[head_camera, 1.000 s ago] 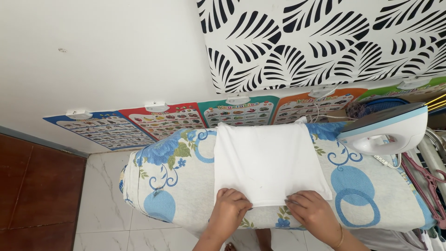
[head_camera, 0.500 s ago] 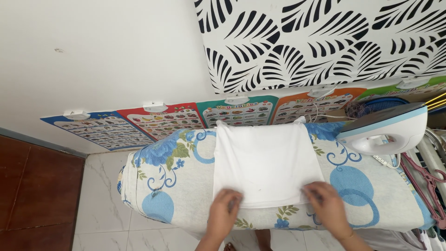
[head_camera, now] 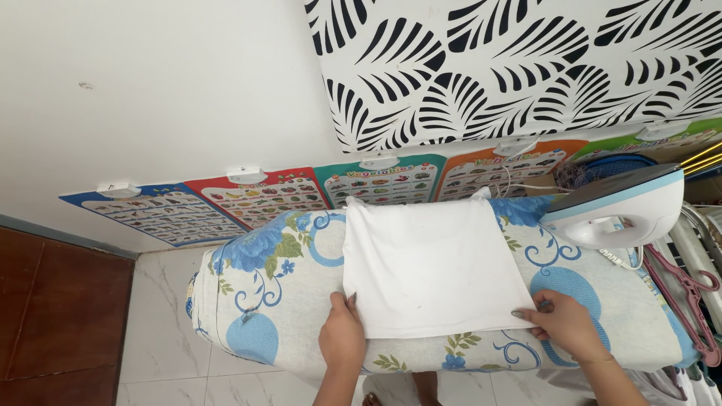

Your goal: The person irons a white t-shirt on a floral-patterned ironing board. They smooth the fabric, move the iron across the body and sleeves, and flip the shirt to iron the other side.

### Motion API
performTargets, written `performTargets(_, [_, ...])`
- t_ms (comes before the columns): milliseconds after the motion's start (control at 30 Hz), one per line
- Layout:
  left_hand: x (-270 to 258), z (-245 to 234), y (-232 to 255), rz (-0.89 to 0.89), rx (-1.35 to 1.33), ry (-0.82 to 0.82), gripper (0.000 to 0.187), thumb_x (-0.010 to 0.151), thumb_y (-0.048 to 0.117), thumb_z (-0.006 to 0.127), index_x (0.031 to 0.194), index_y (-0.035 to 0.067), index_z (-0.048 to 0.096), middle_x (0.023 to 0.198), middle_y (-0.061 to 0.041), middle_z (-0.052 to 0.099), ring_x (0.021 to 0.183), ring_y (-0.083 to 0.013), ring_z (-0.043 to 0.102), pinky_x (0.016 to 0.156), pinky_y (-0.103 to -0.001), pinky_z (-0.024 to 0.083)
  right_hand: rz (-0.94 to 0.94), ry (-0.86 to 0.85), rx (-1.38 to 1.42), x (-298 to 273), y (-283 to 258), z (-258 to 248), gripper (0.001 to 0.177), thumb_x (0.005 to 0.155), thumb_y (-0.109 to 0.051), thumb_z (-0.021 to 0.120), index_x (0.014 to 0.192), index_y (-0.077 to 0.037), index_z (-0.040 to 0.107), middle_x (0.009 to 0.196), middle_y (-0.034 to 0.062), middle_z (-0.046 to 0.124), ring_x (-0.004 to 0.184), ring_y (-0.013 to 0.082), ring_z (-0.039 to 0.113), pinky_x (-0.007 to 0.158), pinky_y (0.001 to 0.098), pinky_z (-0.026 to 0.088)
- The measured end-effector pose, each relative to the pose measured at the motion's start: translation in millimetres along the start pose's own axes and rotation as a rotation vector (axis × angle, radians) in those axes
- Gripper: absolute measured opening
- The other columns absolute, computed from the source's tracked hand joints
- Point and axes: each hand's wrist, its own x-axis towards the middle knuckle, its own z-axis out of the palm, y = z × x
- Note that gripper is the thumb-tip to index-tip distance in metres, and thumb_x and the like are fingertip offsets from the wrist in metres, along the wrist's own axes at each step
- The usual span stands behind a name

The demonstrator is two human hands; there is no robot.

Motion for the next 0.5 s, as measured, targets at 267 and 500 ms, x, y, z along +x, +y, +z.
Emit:
performTargets(267, [-1.7, 4.6, -15.2, 0.086, 0.247, 0.057, 0.028, 0.106, 0.038, 0.043, 0.111, 0.011, 0.049, 0.074, -0.007, 0.072, 0.057, -0.0255, 0.072, 0.048, -0.039, 0.058, -0.098, 0.118, -0.352, -4.8, 12.2, 3.4, 0.053, 0.068, -0.042, 0.089, 0.098, -0.003, 0.07, 0.078, 0.014, 0.075, 0.069, 0.0263, 0.075, 0.067, 0.0375, 0.059])
performTargets(500, [-13.4, -17.9, 3.3, 0.161, 0.218, 0.148, 0.061, 0.092, 0.043, 0.059, 0.139, 0.006, 0.046, 0.116, -0.017, 0.065, 0.094, -0.0315, 0.068, 0.074, -0.044, 0.057, -0.335, 0.903, -0.201, 3.7, 17.6, -73.1, 0.078, 0.079, -0.041, 0.097, 0.113, 0.006, 0.045, 0.101, 0.0222, 0.061, 0.086, 0.0382, 0.063, 0.079, 0.0424, 0.05])
